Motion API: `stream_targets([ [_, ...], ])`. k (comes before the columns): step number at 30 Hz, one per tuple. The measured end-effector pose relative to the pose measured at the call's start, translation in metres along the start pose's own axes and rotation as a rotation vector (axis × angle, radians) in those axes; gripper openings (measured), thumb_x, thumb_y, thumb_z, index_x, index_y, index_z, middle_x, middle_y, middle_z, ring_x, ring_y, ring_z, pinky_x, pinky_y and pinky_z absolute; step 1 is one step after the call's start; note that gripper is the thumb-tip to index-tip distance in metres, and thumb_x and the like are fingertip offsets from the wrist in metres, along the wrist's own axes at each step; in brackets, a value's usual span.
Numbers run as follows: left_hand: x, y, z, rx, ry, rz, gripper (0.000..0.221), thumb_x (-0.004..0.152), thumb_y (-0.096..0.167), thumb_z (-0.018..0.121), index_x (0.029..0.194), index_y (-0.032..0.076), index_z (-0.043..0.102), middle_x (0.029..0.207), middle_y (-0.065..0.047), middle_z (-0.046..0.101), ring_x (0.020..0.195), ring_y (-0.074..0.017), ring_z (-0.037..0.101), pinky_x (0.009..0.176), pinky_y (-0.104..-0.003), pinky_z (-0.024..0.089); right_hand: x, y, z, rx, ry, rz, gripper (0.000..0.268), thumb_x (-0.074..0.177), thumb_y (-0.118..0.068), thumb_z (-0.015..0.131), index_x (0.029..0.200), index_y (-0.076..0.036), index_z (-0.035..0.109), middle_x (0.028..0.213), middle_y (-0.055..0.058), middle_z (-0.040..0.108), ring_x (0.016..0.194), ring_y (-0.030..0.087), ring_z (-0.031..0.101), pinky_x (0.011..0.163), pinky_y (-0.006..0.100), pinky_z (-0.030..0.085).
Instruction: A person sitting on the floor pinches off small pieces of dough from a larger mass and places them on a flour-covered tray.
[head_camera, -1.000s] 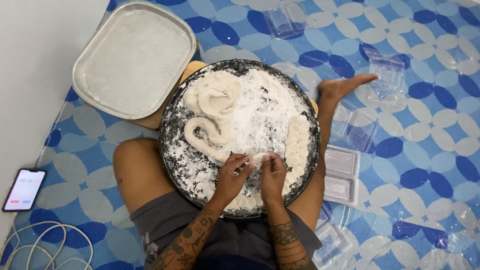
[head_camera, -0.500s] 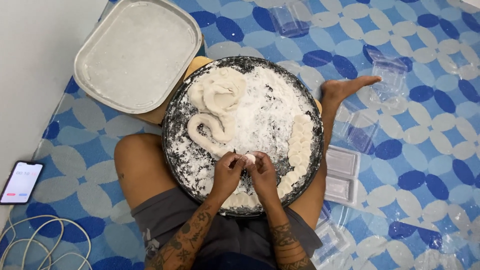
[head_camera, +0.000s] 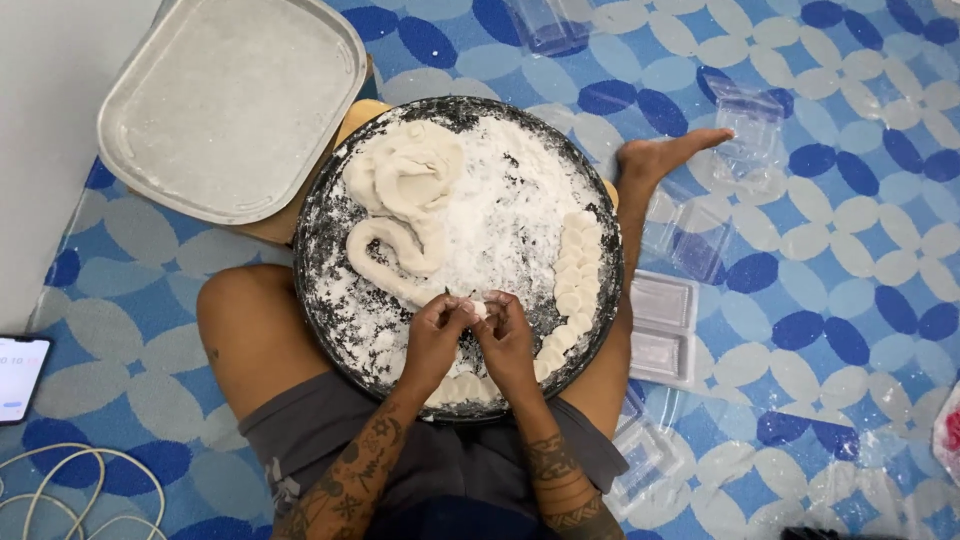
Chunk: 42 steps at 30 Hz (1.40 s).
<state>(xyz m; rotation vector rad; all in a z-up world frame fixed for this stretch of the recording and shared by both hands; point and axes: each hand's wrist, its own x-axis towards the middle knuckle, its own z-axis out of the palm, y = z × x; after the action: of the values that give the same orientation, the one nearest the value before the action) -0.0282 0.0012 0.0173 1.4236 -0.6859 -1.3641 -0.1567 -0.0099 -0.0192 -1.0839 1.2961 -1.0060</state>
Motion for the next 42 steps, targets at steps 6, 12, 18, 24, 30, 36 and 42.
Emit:
stream_targets([
  [6, -0.003, 0.005, 0.001, -0.047, 0.045, -0.006, 0.015, 0.099, 0.013, 0.067, 0.090, 0.001, 0.071, 0.079, -0.011, 0.070, 0.084, -0.0143, 0.060, 0.078, -0.033, 0.046, -0.011, -0.020, 0.014, 0.027, -0.019, 0.031, 0.023, 0.098, -0.010, 0.062, 0.119, -0.001, 0.064, 0.081, 0.009, 0.066, 0.072, 0.011, 0.056, 0.064, 0.028, 0.045],
  [12, 0.001, -0.016, -0.001, -0.188, -0.051, -0.071, 0.023, 0.103, 0.022, 0.058, 0.096, 0.003, 0.069, 0.082, -0.008, 0.056, 0.079, -0.0165, 0.048, 0.073, -0.034, 0.038, -0.015, -0.040, 0.015, 0.163, 0.137, 0.046, 0.022, 0.096, -0.006, 0.062, 0.117, -0.003, 0.055, 0.075, 0.001, 0.062, 0.066, 0.006, 0.050, 0.062, 0.024, 0.041],
  [18, -0.009, -0.001, 0.007, -0.034, -0.084, 0.008, 0.025, 0.095, 0.012, 0.072, 0.113, -0.005, 0.074, 0.099, -0.011, 0.069, 0.093, -0.0144, 0.061, 0.081, -0.033, 0.050, -0.014, -0.041, 0.006, 0.258, 0.149, 0.037, 0.022, 0.094, -0.007, 0.067, 0.113, -0.008, 0.057, 0.080, -0.004, 0.063, 0.068, 0.002, 0.057, 0.064, 0.019, 0.044],
  [24, -0.004, -0.010, 0.010, 0.126, -0.001, 0.004, 0.015, 0.090, 0.010, 0.076, 0.102, 0.002, 0.074, 0.081, -0.006, 0.066, 0.074, -0.0117, 0.058, 0.066, -0.029, 0.045, -0.013, -0.011, -0.002, 0.213, 0.098, 0.025, 0.019, 0.096, -0.005, 0.062, 0.116, -0.005, 0.059, 0.076, 0.004, 0.060, 0.065, 0.008, 0.055, 0.062, 0.025, 0.041],
  [30, -0.011, 0.004, 0.014, 0.167, -0.061, -0.011, 0.019, 0.097, 0.016, 0.071, 0.109, 0.001, 0.071, 0.085, -0.009, 0.066, 0.076, -0.0145, 0.059, 0.066, -0.031, 0.045, -0.013, -0.020, -0.006, 0.177, 0.090, -0.011, 0.019, 0.099, -0.009, 0.058, 0.117, -0.004, 0.062, 0.075, 0.004, 0.056, 0.065, 0.009, 0.055, 0.063, 0.026, 0.042],
  [36, -0.020, 0.013, 0.014, 0.170, -0.218, -0.132, 0.070, 0.106, 0.054, 0.043, 0.149, -0.001, 0.048, 0.123, -0.027, 0.063, 0.112, -0.0356, 0.062, 0.095, -0.047, 0.047, -0.009, -0.028, -0.012, 0.180, 0.144, 0.001, 0.018, 0.102, -0.008, 0.051, 0.118, -0.003, 0.058, 0.072, 0.002, 0.052, 0.065, 0.010, 0.051, 0.063, 0.025, 0.039],
  [42, -0.008, -0.001, 0.013, 0.289, -0.109, -0.069, 0.039, 0.103, 0.042, 0.059, 0.112, 0.008, 0.077, 0.101, -0.017, 0.075, 0.105, -0.0286, 0.066, 0.089, -0.043, 0.048, -0.008, -0.005, -0.012, 0.165, -0.024, 0.083, 0.029, 0.104, -0.013, 0.048, 0.131, -0.002, 0.051, 0.078, 0.005, 0.057, 0.072, 0.013, 0.055, 0.067, 0.027, 0.045],
])
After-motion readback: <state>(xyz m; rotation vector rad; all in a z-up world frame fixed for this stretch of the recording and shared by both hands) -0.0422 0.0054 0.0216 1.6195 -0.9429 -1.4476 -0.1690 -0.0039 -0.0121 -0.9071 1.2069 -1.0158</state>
